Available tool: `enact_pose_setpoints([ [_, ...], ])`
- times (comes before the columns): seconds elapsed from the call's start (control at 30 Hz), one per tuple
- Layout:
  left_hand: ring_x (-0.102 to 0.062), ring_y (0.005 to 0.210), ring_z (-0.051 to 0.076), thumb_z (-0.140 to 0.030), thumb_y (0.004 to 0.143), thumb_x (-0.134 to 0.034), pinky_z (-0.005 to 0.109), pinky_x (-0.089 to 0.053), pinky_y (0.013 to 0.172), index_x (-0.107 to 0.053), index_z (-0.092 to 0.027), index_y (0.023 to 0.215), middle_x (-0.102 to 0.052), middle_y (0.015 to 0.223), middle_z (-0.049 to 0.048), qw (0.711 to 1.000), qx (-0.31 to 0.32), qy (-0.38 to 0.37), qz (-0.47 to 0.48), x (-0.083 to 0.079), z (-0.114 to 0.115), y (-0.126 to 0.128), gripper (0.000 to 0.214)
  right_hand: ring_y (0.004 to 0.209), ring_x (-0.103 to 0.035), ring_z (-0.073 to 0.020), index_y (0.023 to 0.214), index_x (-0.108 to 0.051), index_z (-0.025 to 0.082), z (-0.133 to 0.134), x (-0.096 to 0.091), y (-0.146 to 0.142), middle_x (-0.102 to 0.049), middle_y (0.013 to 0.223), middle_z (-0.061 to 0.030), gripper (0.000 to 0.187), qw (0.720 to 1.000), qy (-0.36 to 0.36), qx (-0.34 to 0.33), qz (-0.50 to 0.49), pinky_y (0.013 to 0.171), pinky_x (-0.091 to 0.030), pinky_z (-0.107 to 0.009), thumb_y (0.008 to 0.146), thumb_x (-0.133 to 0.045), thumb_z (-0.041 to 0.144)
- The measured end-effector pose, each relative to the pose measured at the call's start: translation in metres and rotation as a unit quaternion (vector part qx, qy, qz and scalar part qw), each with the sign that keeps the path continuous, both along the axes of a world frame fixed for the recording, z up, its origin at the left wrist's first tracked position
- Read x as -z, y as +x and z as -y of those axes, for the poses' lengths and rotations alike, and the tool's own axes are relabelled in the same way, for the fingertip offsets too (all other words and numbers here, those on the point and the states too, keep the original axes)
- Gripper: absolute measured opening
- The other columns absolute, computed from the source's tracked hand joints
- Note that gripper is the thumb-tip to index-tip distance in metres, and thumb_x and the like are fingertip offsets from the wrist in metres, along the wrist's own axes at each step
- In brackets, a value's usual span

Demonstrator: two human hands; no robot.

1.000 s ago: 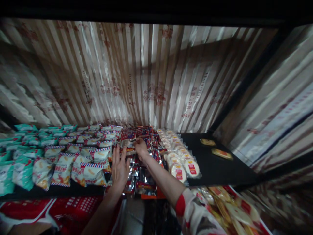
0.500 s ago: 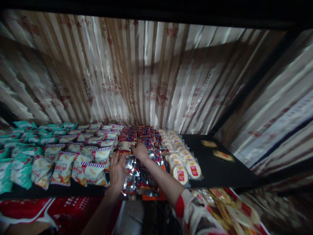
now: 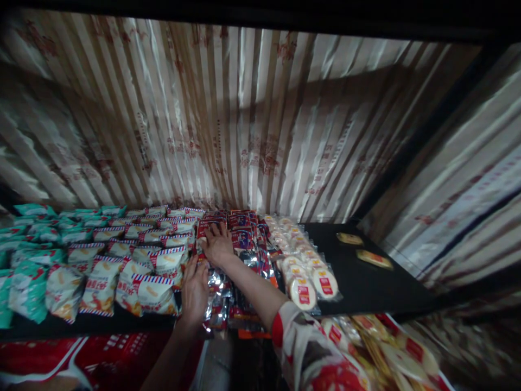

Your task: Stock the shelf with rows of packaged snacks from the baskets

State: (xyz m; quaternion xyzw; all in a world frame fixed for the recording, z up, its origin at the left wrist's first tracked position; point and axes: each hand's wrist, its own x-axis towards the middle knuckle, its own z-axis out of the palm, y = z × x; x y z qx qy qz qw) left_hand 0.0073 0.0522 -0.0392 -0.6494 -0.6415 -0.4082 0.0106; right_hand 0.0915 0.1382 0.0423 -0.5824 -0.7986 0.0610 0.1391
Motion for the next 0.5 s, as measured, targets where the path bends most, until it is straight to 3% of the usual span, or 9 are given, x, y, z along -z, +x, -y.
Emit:
enact_pose_setpoints([
  [0.2,-0.043,0.124,0.025,-0.02,0.089,-0.033,0.044,-0.04,0.102,-0.059,-0.009,0.114,-0.05,0.129,0.0179,0.998,0.007,-0.006,0.056,0.005,-0.001,0.001,0.037,0.136,-0.016,-0.0316,0.133,-0.045,0.022,0.003,0.003,-0.006,-0.035,0.145,-0.0096,0.057,0.999,-0.017,0.01,0.046,0.105,-0.016,-0.048,0.087,-0.034,0.055],
  [0.4,-0.041,0.125,0.028,-0.025,0.089,-0.034,0.047,-0.038,0.103,-0.052,-0.004,0.121,-0.051,0.128,0.0197,0.999,0.0,0.008,0.044,0.004,-0.002,0.005,0.042,0.125,-0.035,-0.0282,0.12,-0.056,0.018,0.014,-0.005,-0.006,-0.049,0.133,-0.0125,0.046,0.998,0.033,0.02,0.047,0.099,-0.028,-0.042,0.089,-0.037,0.046],
  [0.5,-0.039,0.127,0.029,-0.027,0.088,-0.037,0.048,-0.037,0.103,-0.052,-0.005,0.12,-0.049,0.13,0.0202,0.999,-0.008,-0.001,0.036,0.005,-0.002,0.007,0.043,0.124,-0.036,-0.0272,0.116,-0.058,0.017,0.017,-0.003,-0.005,-0.051,0.13,-0.0131,0.042,0.998,0.05,0.011,0.046,0.097,-0.031,-0.041,0.088,-0.04,0.043],
])
